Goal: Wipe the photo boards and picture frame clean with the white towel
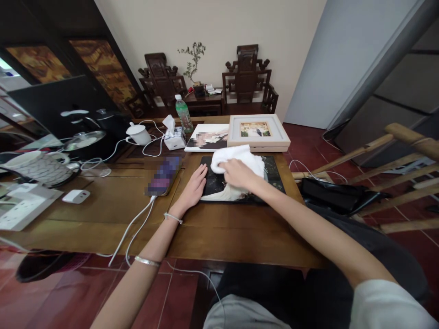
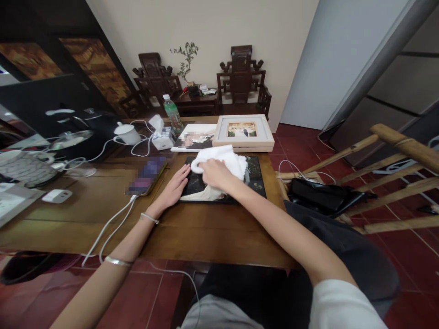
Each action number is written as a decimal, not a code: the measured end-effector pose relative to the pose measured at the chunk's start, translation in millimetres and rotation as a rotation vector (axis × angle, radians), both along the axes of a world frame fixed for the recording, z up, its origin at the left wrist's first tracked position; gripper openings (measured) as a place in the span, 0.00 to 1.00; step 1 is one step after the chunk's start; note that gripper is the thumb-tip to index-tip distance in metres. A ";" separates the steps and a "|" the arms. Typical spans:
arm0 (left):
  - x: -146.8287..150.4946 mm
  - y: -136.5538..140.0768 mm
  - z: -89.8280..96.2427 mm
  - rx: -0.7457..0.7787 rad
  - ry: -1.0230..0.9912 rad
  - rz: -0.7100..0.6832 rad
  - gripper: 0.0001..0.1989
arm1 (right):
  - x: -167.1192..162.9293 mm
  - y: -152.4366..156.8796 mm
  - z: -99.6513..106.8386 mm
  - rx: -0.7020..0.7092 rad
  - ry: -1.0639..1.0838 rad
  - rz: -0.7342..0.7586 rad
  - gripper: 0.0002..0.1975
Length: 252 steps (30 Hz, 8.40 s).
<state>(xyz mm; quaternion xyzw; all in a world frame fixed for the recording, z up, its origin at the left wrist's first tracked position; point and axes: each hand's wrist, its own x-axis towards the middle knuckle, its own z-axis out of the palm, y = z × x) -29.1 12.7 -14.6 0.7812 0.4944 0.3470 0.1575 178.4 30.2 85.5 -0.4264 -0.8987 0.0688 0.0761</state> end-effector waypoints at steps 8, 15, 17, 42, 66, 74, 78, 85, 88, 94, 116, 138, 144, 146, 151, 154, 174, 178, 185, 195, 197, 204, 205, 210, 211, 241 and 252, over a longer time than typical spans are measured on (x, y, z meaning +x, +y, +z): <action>-1.3 1.0 -0.5 0.014 -0.007 -0.022 0.25 | 10.6 -111.4 -10.8 -0.011 0.014 0.257 0.16; -1.5 2.6 -1.6 0.013 0.025 0.000 0.24 | 40.2 -80.9 2.9 -0.088 0.044 0.110 0.19; -2.0 2.9 -1.3 0.009 0.027 -0.008 0.24 | 44.4 -54.8 1.0 -0.051 0.040 0.037 0.21; 13.1 -8.6 17.1 0.042 0.015 0.056 0.25 | 49.8 -50.2 4.7 -0.030 -0.024 0.078 0.17; 9.9 -7.8 19.2 0.017 0.000 0.051 0.22 | 48.8 27.4 -13.3 0.036 0.213 -0.047 0.20; 10.4 -6.7 17.1 0.034 0.015 0.057 0.22 | 116.4 -29.2 -35.6 0.176 0.067 -0.050 0.20; 10.3 -6.0 15.8 0.040 0.021 0.058 0.22 | 113.9 -95.1 -38.1 0.149 0.037 0.067 0.20; 10.7 -6.0 15.3 0.050 0.023 0.059 0.22 | 119.5 -116.9 -31.6 0.041 0.034 0.183 0.21; 10.3 -5.7 15.0 0.045 0.018 0.051 0.22 | 121.3 -93.2 -29.9 0.049 0.029 0.184 0.24; 9.5 -5.4 15.8 0.032 0.012 0.042 0.22 | 119.5 -29.8 -20.7 0.044 -0.034 0.114 0.26; 12.6 -6.0 14.6 0.041 -0.005 0.075 0.21 | 122.0 -116.9 -26.8 0.021 0.022 0.272 0.23; 11.3 -7.8 19.4 0.016 0.000 0.055 0.21 | 111.0 42.6 -11.7 0.031 0.105 -0.014 0.19; 12.6 -7.5 18.5 0.021 -0.003 0.061 0.22 | 117.8 -28.5 -24.0 0.036 0.094 0.075 0.24; 12.8 -7.3 18.2 0.025 0.000 0.067 0.21 | 121.4 -60.7 -25.7 0.009 0.097 0.112 0.24; 12.9 -6.8 17.8 0.033 0.003 0.063 0.21 | 124.7 -118.7 -21.6 -0.052 0.074 0.181 0.22; 13.0 -6.8 18.1 0.038 -0.001 0.064 0.21 | 120.7 -118.5 -17.3 -0.080 0.071 0.195 0.23; 11.7 -7.1 19.5 0.010 -0.027 0.051 0.22 | 77.8 24.9 -13.9 0.004 0.132 0.035 0.22; 12.9 -7.6 18.6 0.012 -0.023 0.064 0.22 | 84.6 -28.7 -22.1 0.022 0.103 0.098 0.23; 13.2 -7.1 17.3 0.025 -0.034 0.064 0.21 | 88.7 -112.0 -20.9 -0.090 0.098 0.227 0.23; 12.3 -6.9 18.3 0.039 -0.011 0.058 0.21 | 65.7 -43.3 -14.7 -0.051 0.127 0.147 0.23; 11.9 -6.5 18.0 0.034 -0.009 0.056 0.22 | 60.8 -14.1 -13.1 -0.027 0.121 0.089 0.23; 10.6 -6.0 16.7 0.032 -0.006 0.048 0.22 | 49.2 50.0 1.4 -0.037 0.147 0.018 0.20; 10.6 -5.9 16.5 0.034 -0.008 0.046 0.22 | 47.8 52.7 2.6 -0.034 0.148 0.002 0.20; 10.5 -5.7 16.2 0.030 -0.005 0.053 0.21 | 42.7 40.5 0.4 -0.056 0.162 -0.060 0.23; 10.6 -5.8 16.3 0.027 -0.003 0.055 0.21 | 42.8 31.8 -1.8 -0.066 0.166 -0.045 0.24; 9.7 -5.1 15.5 0.028 0.002 0.052 0.21 | 10.7 52.5 0.1 -0.025 0.154 0.005 0.22; 9.9 -4.9 14.2 -0.014 -0.042 0.047 0.24 | 18.2 -41.2 -25.1 -0.038 0.136 0.130 0.24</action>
